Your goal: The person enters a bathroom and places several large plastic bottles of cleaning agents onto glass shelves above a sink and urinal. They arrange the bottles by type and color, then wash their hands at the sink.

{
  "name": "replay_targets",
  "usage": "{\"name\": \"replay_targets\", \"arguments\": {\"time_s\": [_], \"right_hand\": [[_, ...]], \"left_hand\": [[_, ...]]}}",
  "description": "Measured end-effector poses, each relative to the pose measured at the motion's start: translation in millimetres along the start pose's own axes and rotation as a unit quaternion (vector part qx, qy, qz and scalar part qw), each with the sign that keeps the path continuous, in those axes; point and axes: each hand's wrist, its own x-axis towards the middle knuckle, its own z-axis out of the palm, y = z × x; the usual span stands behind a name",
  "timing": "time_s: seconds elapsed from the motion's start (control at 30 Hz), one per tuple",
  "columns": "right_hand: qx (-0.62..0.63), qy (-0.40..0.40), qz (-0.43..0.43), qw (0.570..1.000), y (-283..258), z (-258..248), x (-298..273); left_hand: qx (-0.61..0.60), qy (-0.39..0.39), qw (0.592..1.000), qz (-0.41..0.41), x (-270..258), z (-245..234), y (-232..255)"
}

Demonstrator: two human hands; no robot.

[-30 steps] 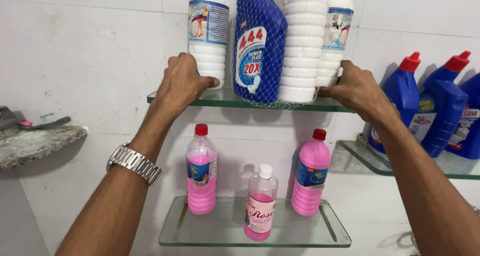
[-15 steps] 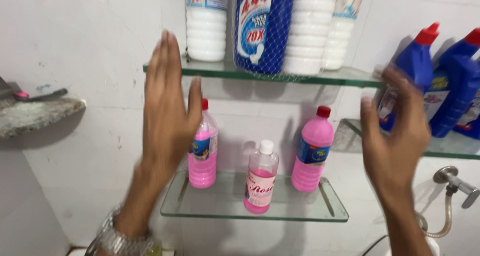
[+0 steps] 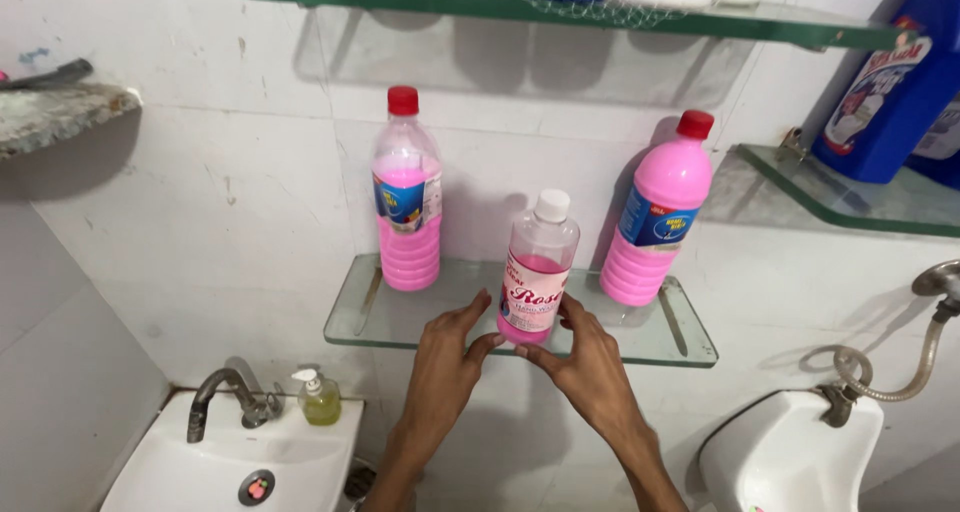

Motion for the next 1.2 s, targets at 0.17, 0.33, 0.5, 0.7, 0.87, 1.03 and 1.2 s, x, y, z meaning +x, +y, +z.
{"name": "replay_targets", "arguments": {"time_s": [0.17,0.33,0.5,0.7,0.87,1.03,1.2], "right_hand": [[0.012,0.012,-0.007,1.0,7.6,0.4,2.0],[0.008,0.004,0.004,1.0,13.0,1.0,6.0],[0.002,0.01,-0.013,1.0,10.0,-1.3,3.0],[-0.017,0.006,0.014,1.0,1.1,-4.3,13.3],[-0.022,0.072,-0.065,0.995,5.6,6.7,39.6],[-0.023,0.066,0.001,0.998,12.9,14.3,62.9],[-0.075,0.07,0.032,0.994,13.3,15.5,69.4]], "left_hand": [[0.017,0.017,1.0,-0.011,-3.9,7.7,6.0],[0.02,0.02,0.999,-0.032,-3.7,8.7,6.6],[0.018,0.025,1.0,-0.007,-3.3,6.9,10.5],[0.042,-0.065,0.989,-0.124,17.3,-9.4,26.2],[0.018,-0.042,0.99,-0.131,50.0,-7.6,24.8],[0.007,0.006,0.998,-0.069,66.0,5.9,8.8],[0.07,0.052,0.996,-0.006,72.3,19.0,-1.4]]}}
